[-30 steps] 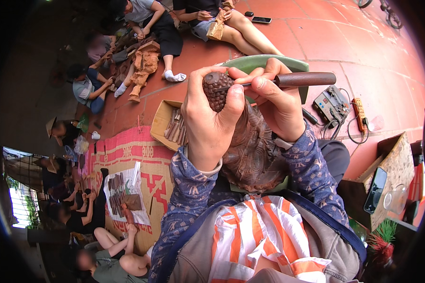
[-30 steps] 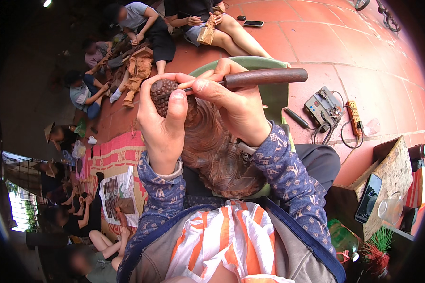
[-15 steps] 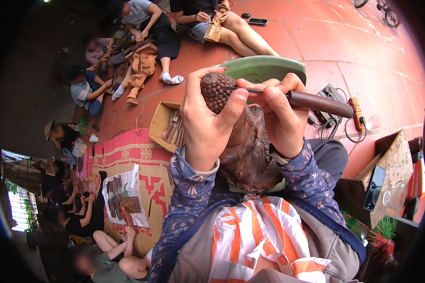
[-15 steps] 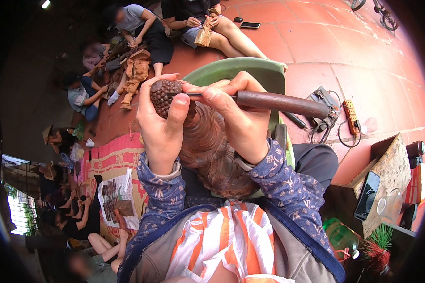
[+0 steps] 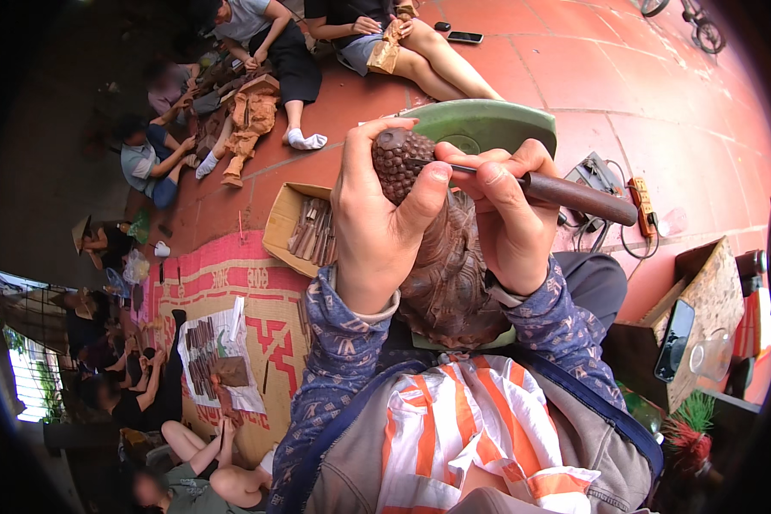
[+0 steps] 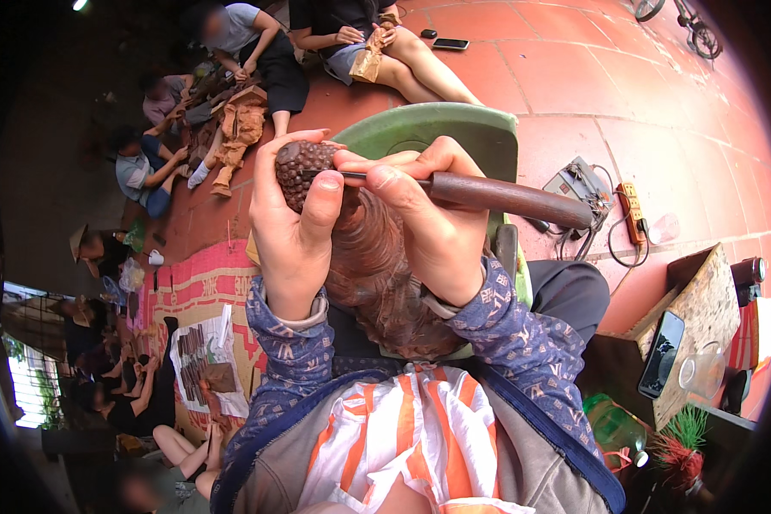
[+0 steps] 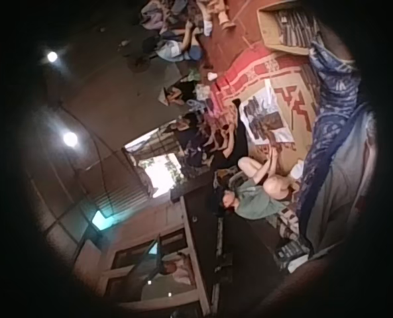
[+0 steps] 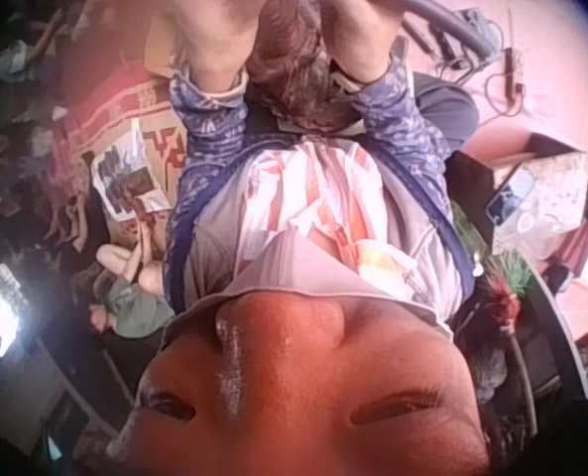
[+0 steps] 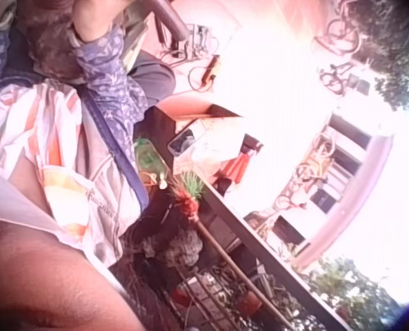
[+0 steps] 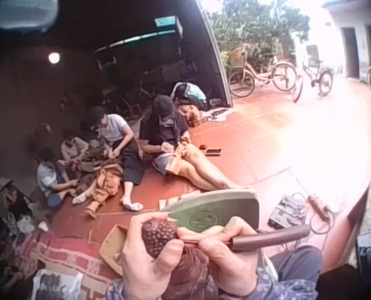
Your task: The person carves a wooden Buddha statue using a chisel, focusing on refining the details of the head and hair. They hold the statue with their left hand and use the chisel with their right hand to shape the surface.
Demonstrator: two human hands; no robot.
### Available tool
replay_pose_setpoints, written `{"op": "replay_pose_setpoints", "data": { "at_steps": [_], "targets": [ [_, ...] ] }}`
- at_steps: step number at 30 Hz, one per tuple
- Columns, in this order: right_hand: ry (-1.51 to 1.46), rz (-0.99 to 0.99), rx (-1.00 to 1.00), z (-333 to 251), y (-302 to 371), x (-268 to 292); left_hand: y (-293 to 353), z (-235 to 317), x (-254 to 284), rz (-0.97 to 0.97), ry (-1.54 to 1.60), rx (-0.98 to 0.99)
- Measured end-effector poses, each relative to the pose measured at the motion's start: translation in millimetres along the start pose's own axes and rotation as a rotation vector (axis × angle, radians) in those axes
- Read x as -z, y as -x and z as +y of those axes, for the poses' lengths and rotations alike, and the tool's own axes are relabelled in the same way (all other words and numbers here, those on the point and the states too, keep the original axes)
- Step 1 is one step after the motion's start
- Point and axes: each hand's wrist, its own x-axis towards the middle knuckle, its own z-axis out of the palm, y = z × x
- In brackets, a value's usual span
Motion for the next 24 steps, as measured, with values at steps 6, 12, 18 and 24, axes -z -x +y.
{"op": "replay_pose_setpoints", "data": {
  "at_steps": [6, 12, 18, 24],
  "targets": [
    [-0.033, 0.048, -0.068, -2, 0, -3, 0, 0, -1, 0.009, 0.004, 0.02],
    [0.008, 0.036, 0.024, 3, 4, -4, 0, -1, -2, 0.012, 0.013, 0.005],
    [0.194, 0.01, 0.061, 5, 7, -7, 1, -2, 0, 0.015, 0.013, 0.015],
    [-0.157, 0.17, -0.117, -5, 1, -8, 0, -2, -2, 0.022, 0.026, -0.091]
  ]
}}
